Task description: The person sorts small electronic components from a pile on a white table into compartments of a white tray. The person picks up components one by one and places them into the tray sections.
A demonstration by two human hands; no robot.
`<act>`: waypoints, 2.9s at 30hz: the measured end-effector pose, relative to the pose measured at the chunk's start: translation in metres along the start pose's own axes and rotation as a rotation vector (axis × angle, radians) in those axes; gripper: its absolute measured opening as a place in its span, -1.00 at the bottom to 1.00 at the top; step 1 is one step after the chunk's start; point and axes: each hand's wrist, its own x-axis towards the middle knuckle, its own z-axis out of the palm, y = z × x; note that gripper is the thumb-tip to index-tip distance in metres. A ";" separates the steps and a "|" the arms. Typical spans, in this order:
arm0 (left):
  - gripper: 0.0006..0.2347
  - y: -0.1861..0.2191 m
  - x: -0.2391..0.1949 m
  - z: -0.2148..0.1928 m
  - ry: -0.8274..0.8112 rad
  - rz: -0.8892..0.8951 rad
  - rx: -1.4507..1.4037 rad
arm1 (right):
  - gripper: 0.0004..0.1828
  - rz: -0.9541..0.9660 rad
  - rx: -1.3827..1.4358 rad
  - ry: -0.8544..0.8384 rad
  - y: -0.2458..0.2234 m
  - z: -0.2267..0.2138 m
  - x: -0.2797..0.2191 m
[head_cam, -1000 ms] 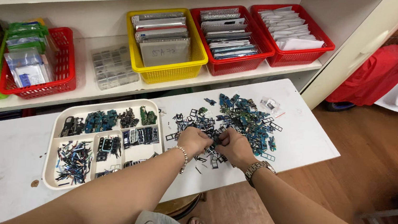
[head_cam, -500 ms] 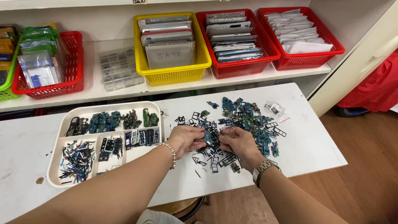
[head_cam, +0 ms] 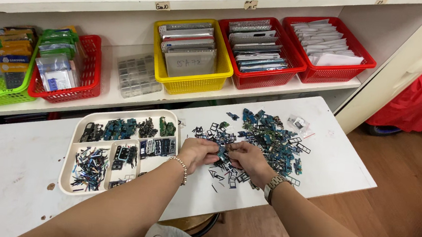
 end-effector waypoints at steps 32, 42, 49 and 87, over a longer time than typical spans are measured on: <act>-0.72 0.063 -0.061 -0.245 0.850 0.397 0.846 | -0.50 -0.044 -0.195 -0.049 -0.080 0.277 0.097; -0.69 0.075 -0.046 -0.261 0.655 0.437 0.975 | -0.67 -0.308 -0.889 0.120 -0.071 0.291 0.125; -0.72 0.085 -0.062 -0.248 0.693 0.425 0.944 | -0.64 -0.237 -0.762 0.078 -0.073 0.293 0.120; -0.80 -0.001 0.034 0.136 -0.072 0.543 0.983 | -0.51 0.200 -0.451 0.807 -0.002 -0.105 -0.033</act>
